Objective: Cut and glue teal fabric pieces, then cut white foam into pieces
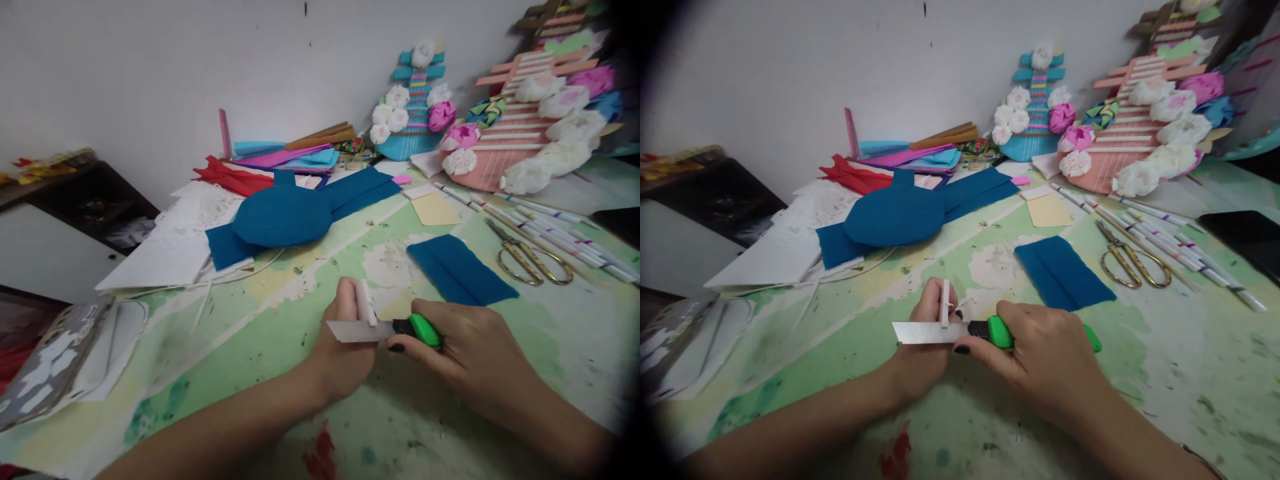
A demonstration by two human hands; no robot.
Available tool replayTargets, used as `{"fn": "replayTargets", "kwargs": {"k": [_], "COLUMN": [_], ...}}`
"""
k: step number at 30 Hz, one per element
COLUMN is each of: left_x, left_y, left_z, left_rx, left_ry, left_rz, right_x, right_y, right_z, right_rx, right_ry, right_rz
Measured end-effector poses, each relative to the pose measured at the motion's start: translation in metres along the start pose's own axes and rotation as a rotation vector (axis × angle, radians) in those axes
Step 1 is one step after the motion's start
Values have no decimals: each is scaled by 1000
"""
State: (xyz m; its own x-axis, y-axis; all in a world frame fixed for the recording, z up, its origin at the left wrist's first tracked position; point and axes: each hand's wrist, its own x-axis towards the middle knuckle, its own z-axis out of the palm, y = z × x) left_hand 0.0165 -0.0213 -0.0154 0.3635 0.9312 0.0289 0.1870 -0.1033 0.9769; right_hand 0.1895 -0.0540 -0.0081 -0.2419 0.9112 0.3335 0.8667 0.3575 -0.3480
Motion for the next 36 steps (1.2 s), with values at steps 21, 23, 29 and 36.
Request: {"fn": "replayTargets", "kwargs": {"k": [21,23,29,36], "left_x": [-3,-4,-5,-2], "left_y": [-5,-5,-5,-10], "left_z": [3,3,2,5], "left_rx": [-52,-49,-36,81], "left_ry": [64,64,79,87], "left_rz": [57,52,64,121], "right_x": [3,4,3,3], "right_y": [9,10,12,10], "right_z": [1,1,1,2], "right_rx": [-101,-107,-115,-135], "right_ry": [17,16,37,57], "right_rz": [23,24,20,9]}}
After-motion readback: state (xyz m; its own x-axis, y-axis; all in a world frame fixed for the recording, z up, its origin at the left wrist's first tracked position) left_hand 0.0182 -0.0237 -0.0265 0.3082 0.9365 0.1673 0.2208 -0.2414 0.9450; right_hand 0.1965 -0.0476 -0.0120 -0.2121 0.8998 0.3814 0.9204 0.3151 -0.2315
